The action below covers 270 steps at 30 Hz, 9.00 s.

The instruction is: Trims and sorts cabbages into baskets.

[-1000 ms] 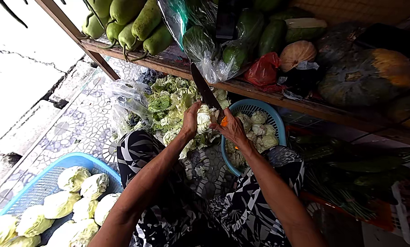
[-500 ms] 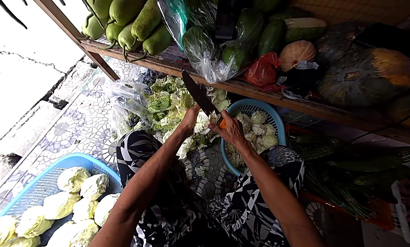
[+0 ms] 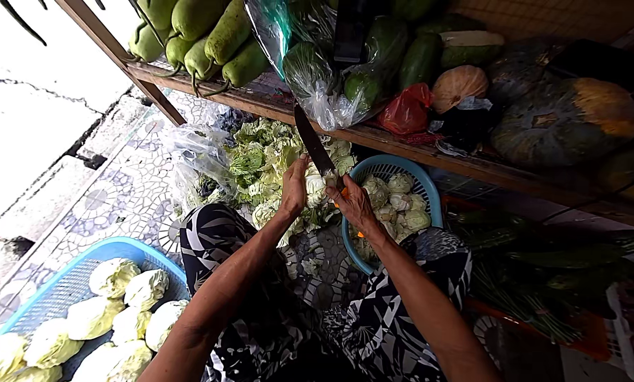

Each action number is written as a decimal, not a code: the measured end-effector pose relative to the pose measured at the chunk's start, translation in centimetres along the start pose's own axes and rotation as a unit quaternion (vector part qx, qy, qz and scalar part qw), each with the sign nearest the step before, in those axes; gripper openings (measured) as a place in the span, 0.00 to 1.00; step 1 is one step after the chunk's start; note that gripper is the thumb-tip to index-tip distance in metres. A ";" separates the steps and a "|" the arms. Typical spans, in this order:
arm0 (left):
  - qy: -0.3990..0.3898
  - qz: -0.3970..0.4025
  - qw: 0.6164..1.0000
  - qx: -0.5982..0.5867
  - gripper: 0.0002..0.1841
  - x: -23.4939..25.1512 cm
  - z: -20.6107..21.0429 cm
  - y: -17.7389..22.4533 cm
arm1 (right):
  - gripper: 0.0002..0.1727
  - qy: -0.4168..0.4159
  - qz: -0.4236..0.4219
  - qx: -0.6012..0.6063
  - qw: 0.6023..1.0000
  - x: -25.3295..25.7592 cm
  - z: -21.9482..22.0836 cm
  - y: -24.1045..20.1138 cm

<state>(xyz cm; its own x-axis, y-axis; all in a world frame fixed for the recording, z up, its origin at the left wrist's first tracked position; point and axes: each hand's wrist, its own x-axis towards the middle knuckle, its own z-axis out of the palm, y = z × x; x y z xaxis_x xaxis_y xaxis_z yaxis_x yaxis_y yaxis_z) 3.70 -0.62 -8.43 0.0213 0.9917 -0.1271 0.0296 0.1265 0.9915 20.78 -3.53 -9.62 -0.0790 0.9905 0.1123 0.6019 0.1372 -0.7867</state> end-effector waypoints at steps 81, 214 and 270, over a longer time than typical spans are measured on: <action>-0.032 -0.023 0.995 -0.091 0.45 0.5 0.2 -0.5 | 0.20 0.096 0.051 0.249 0.963 0.8 -5.0 0.1; -0.239 0.061 0.955 0.167 0.32 0.1 0.2 0.6 | 0.51 0.099 0.144 0.336 0.926 -2.1 -1.4 2.6; -0.248 0.177 0.939 0.160 0.10 -0.1 0.7 1.9 | 0.38 0.157 0.321 0.638 0.682 -2.0 1.4 1.0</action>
<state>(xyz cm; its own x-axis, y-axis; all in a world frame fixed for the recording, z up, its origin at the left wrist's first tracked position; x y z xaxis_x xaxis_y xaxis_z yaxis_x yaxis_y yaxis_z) 4.44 -0.49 -6.59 0.5476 0.8262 0.1326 0.2297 -0.3008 0.9256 20.43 -5.34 -11.47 0.1701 0.8256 -0.5381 -0.7658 -0.2329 -0.5994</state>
